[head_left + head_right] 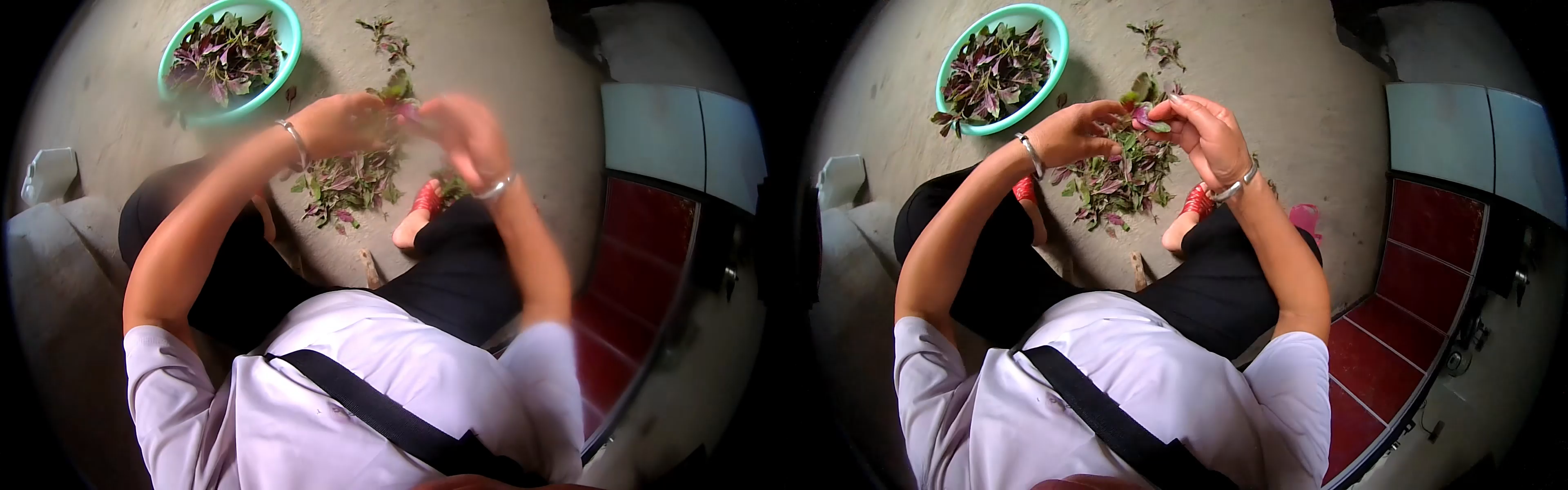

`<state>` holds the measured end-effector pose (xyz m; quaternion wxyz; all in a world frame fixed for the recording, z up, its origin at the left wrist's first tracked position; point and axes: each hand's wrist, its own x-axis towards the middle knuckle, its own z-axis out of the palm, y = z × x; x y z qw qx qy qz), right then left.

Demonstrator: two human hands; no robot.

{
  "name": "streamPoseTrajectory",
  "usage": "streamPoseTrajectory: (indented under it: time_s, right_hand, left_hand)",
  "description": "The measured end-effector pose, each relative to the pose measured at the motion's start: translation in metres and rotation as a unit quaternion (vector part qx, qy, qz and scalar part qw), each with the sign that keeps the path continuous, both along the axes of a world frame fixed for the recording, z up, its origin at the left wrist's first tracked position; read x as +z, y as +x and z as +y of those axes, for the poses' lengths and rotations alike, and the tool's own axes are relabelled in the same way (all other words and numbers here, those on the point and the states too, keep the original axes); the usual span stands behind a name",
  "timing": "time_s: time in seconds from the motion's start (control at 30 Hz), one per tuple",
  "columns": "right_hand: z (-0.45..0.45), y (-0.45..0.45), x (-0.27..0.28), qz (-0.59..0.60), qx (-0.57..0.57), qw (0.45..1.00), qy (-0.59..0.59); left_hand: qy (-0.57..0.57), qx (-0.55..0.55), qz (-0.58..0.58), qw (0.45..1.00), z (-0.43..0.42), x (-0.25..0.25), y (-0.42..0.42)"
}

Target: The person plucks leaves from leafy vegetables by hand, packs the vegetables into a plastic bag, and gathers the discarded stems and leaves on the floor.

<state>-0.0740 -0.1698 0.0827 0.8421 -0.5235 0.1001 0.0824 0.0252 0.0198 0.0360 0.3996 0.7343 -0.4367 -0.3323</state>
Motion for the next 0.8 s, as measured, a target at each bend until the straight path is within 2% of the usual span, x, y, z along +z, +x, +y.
streamPoseTrajectory:
  time_s: [0.03,0.1,0.13,0.23,0.37,0.57,0.6,0.67,0.7,0.77,0.8]
  right_hand:
    - [0.001,-0.004,0.005,-0.007,-0.007,1.0,0.004]
    - [0.007,-0.011,0.014,-0.018,-0.022,1.0,0.014]
    - [0.007,-0.012,0.017,-0.022,-0.02,0.999,0.021]
    - [0.011,-0.019,0.019,-0.05,-0.033,0.998,0.021]
    - [0.012,-0.016,0.021,-0.06,-0.036,0.995,0.069]
    - [0.012,-0.013,0.018,-0.071,-0.03,0.997,0.009]
    - [0.012,-0.013,0.022,-0.079,-0.08,0.993,-0.029]
    - [0.008,-0.011,0.029,-0.098,-0.177,0.974,-0.103]
    - [0.0,-0.011,0.024,-0.09,-0.173,0.965,-0.175]
    - [-0.018,-0.013,0.015,-0.076,-0.164,0.93,-0.319]
    - [-0.02,-0.015,0.015,-0.056,-0.122,0.928,-0.346]
  left_hand:
    - [-0.041,-0.007,0.047,0.998,-0.005,-0.003,-0.005]
    - [-0.091,0.047,0.212,0.972,-0.014,-0.003,-0.009]
    - [-0.043,0.072,0.193,0.978,-0.017,-0.001,-0.012]
    - [-0.099,0.046,0.284,0.953,-0.023,-0.01,-0.016]
    - [-0.116,0.04,0.322,0.939,-0.026,-0.003,-0.02]
    - [-0.003,0.067,0.307,0.949,-0.031,0.016,-0.019]
    - [-0.065,0.125,0.322,0.936,-0.033,0.011,-0.024]
    - [-0.091,0.137,0.362,0.918,-0.032,0.019,-0.018]
    - [-0.103,0.143,0.382,0.907,-0.031,0.02,-0.014]
    - [-0.082,0.143,0.355,0.92,-0.029,0.014,-0.006]
    - [-0.088,0.132,0.35,0.923,-0.027,0.017,-0.002]
